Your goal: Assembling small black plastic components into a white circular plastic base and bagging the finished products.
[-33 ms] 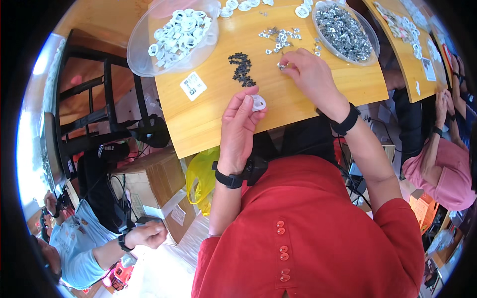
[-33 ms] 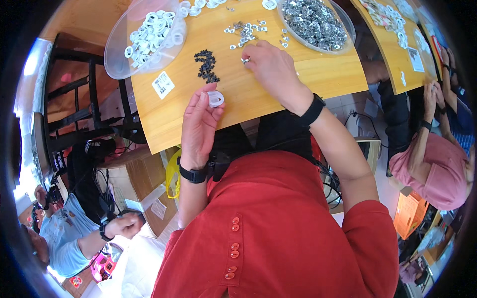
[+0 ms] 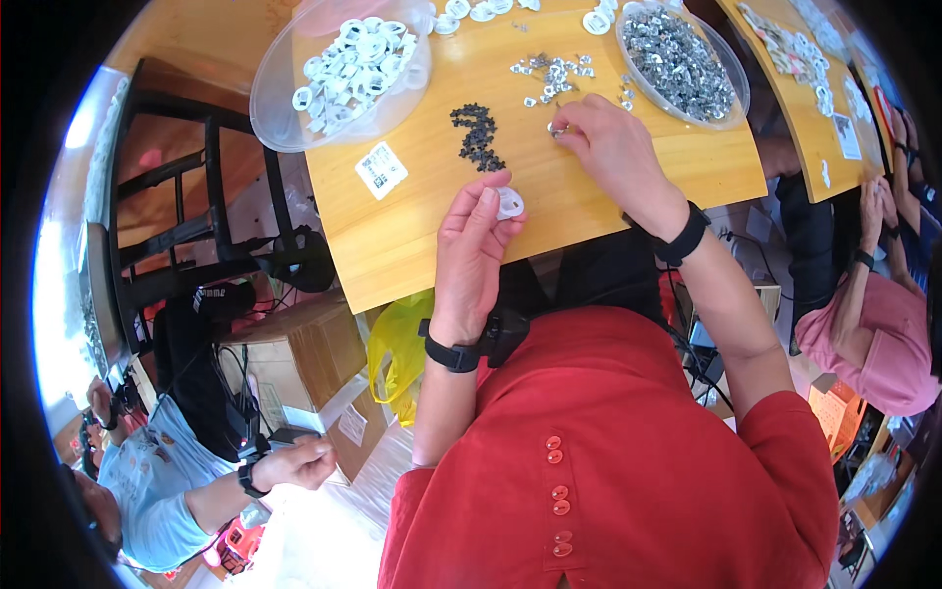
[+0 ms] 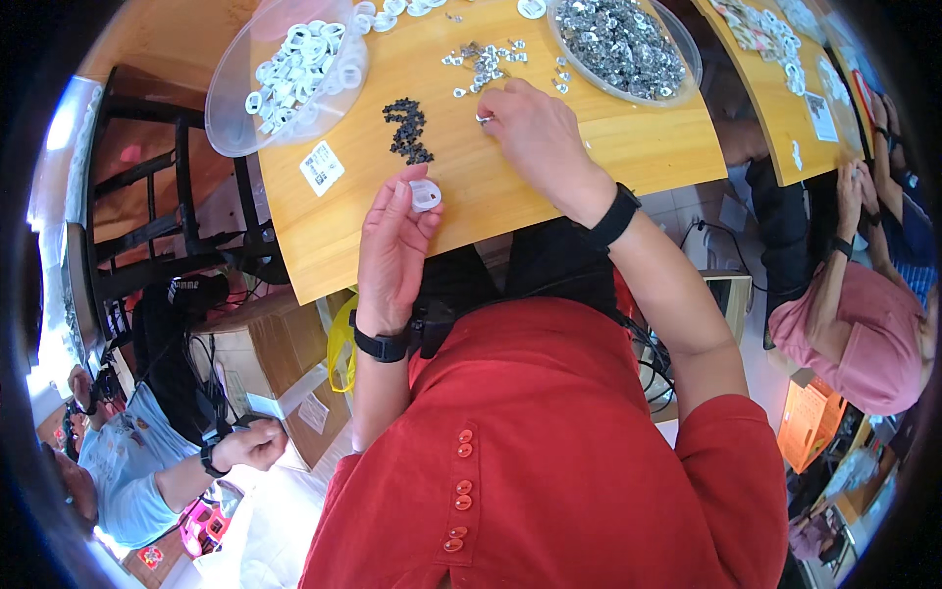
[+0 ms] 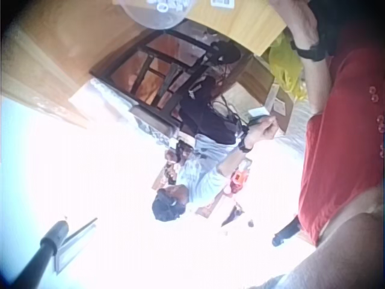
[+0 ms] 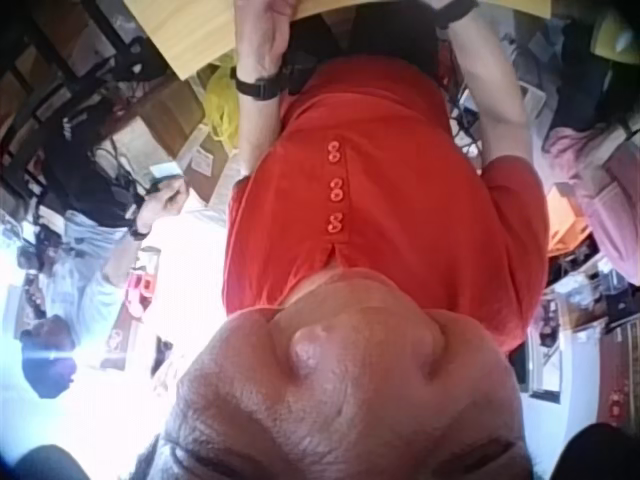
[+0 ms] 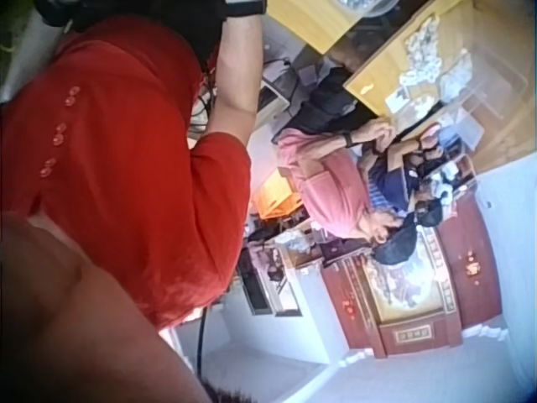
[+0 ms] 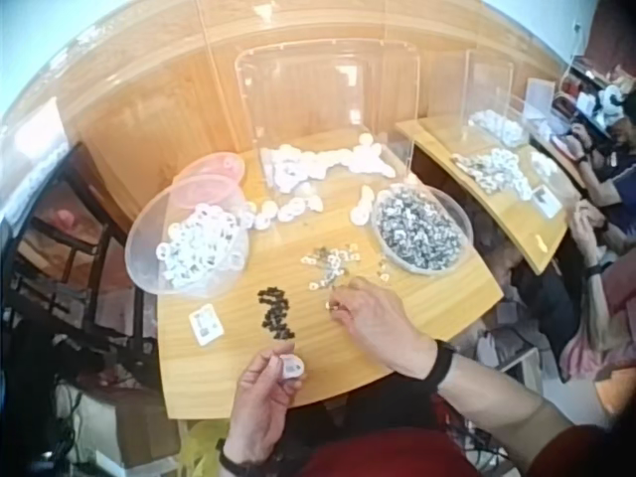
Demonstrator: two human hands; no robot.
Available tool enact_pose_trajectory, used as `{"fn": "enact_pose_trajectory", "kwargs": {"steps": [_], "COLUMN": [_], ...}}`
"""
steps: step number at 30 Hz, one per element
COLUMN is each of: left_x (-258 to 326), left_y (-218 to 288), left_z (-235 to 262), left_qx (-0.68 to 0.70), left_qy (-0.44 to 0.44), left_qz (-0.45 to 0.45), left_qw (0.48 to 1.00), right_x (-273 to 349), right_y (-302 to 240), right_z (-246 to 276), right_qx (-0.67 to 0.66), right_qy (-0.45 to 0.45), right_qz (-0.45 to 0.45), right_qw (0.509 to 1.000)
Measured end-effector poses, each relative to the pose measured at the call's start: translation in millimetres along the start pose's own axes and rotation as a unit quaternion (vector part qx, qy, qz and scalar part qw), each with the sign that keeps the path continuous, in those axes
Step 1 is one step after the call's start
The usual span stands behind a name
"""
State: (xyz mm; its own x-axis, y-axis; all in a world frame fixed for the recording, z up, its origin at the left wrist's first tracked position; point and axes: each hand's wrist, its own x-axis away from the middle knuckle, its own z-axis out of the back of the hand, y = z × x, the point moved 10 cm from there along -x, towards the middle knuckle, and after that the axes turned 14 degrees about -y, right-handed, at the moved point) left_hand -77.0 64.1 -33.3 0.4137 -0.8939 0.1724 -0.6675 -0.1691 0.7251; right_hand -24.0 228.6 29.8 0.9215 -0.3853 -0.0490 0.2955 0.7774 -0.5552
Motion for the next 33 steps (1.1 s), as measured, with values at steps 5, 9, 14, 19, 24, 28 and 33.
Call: {"fn": "enact_pose_trajectory", "kwargs": {"steps": [5, 9, 14, 19, 24, 28, 33], "left_x": [-3.9, -6.8, -15.2, -29.2, -37.6, -36.9, -30.5], "left_y": [3.2, 1.5, -8.0, -12.1, -14.5, -16.3, -10.4], "left_z": [-4.9, -9.8, -14.8, -21.7, -22.6, -20.9, -26.2], "left_qx": [-0.023, -0.023, -0.048, -0.064, -0.07, -0.039, -0.03], "left_qy": [-0.002, -0.01, 0.009, 0.039, 0.037, 0.035, 0.013], "left_qz": [-0.013, -0.001, 0.041, 0.055, 0.062, 0.049, 0.03], "left_qw": [1.0, 1.0, 0.998, 0.996, 0.995, 0.997, 0.999], "right_x": [-2.6, -2.2, 0.3, 7.7, 5.2, 7.5, 12.2], "right_y": [2.2, 8.6, 19.1, 29.6, 23.7, 13.1, 10.5], "right_z": [-6.8, -8.4, -25.2, -37.4, -32.9, -30.8, -35.7], "right_qx": [0.048, 0.01, -0.323, -0.455, -0.459, -0.475, -0.517], "right_qy": [-0.015, -0.022, -0.133, -0.166, -0.154, -0.17, -0.208], "right_qz": [-0.009, -0.003, -0.036, -0.112, -0.088, -0.062, -0.056], "right_qw": [0.999, 1.0, 0.936, 0.868, 0.871, 0.861, 0.829]}}
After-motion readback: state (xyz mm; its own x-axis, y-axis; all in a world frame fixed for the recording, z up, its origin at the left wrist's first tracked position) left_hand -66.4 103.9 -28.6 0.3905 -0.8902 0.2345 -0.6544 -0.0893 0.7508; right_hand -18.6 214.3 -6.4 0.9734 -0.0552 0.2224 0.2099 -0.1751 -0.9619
